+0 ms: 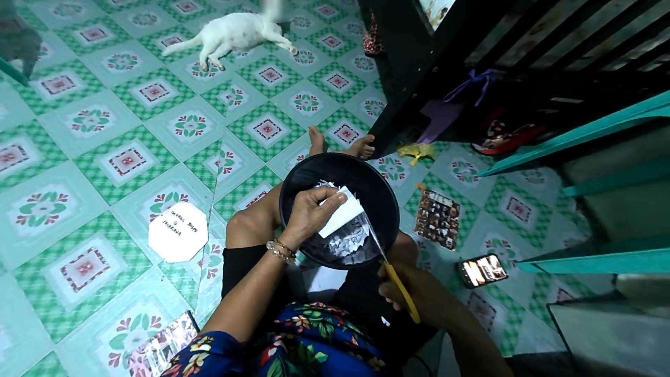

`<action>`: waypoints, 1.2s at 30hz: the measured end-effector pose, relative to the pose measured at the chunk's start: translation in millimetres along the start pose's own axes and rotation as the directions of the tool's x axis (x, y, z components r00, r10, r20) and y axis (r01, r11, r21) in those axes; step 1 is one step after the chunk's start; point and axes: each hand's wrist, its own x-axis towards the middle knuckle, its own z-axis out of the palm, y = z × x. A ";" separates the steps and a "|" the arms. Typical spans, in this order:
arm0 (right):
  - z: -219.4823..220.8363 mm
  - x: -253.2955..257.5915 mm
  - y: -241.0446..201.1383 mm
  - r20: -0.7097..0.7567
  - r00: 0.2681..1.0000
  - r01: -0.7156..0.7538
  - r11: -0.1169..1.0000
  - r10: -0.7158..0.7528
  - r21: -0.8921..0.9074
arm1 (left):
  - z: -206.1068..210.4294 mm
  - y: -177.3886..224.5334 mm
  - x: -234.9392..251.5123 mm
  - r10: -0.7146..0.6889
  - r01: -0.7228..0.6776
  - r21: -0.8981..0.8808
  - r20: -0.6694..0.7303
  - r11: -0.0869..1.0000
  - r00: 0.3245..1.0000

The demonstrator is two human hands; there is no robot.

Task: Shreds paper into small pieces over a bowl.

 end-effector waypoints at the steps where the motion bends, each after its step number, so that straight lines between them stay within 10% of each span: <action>1: -0.6 -1.2 -0.5 0.008 1.000 -0.010 1.000 0.010 -0.003 | 0.1 0.3 -0.2 -0.004 0.004 -0.004 -0.005 1.000 1.000; 11: 5.8 17.1 -0.7 -0.010 0.995 0.097 0.995 -0.097 0.020 | 10.2 -5.7 1.6 0.195 -0.204 0.081 0.099 0.976 0.976; 36: 13.4 14.2 3.8 -0.071 0.990 0.125 0.992 -0.125 -0.007 | 6.8 -4.3 2.8 0.129 -0.145 0.094 0.156 0.985 0.979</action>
